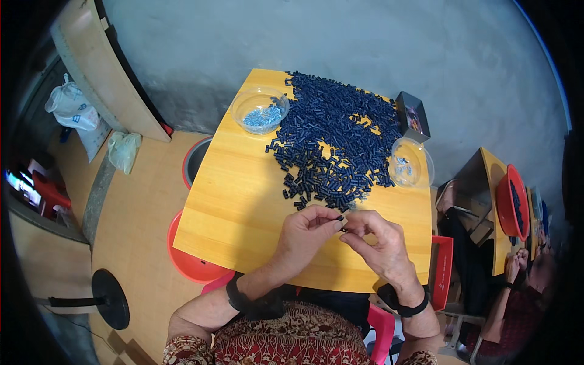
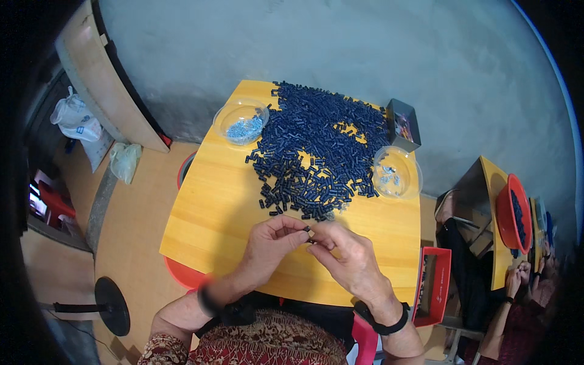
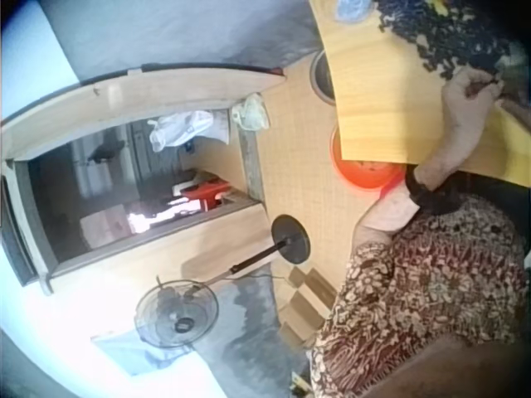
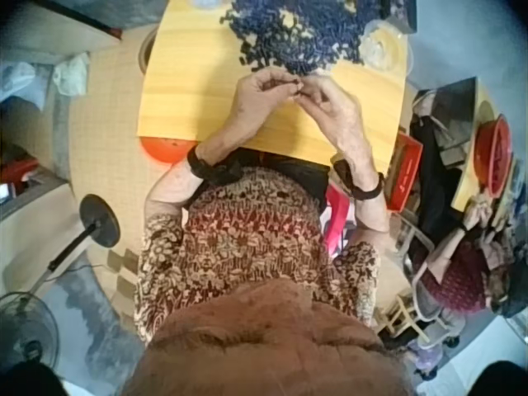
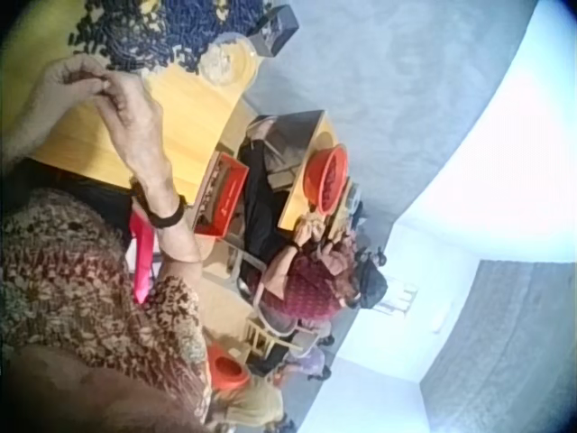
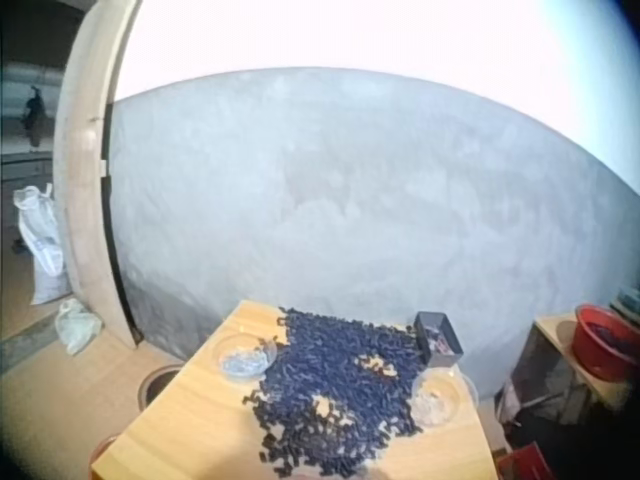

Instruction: Manually inserting small metal pins into small black plastic cylindrical components at a table.

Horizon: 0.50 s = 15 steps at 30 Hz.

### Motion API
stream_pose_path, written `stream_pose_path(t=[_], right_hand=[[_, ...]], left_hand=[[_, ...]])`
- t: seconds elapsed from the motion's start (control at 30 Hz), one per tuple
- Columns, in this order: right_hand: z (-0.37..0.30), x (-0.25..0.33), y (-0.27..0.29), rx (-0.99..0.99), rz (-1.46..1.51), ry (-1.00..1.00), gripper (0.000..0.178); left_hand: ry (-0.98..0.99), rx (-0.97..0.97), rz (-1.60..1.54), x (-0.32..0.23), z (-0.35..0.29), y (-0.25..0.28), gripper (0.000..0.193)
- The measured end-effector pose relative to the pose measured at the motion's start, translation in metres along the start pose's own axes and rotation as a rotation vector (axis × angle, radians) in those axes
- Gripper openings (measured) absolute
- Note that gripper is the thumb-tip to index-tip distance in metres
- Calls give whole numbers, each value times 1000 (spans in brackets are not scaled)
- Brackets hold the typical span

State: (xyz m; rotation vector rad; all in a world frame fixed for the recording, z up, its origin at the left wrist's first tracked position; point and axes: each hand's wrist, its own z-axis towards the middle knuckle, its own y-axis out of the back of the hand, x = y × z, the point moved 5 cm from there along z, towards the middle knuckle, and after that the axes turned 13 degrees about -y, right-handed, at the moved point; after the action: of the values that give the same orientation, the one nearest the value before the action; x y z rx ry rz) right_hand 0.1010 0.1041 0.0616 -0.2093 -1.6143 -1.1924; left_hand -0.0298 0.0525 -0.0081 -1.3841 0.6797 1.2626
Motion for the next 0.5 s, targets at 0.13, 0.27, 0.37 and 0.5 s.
stream_pose_path(t=[0.13,0.27,0.37,0.5], right_hand=[[-12,-24,1,-103,187,-111,19],[-16,-37,-6,-77,382,-243,14],[-16,-35,-10,-114,556,-266,13],[-18,-34,-17,-122,611,-302,11]], left_hand=[[70,-62,-112,4,-1,0,17],[63,-72,-132,3,-1,-3,18],[40,-73,-110,1,-2,-4,18],[37,-86,-75,-5,-3,-4,18]])
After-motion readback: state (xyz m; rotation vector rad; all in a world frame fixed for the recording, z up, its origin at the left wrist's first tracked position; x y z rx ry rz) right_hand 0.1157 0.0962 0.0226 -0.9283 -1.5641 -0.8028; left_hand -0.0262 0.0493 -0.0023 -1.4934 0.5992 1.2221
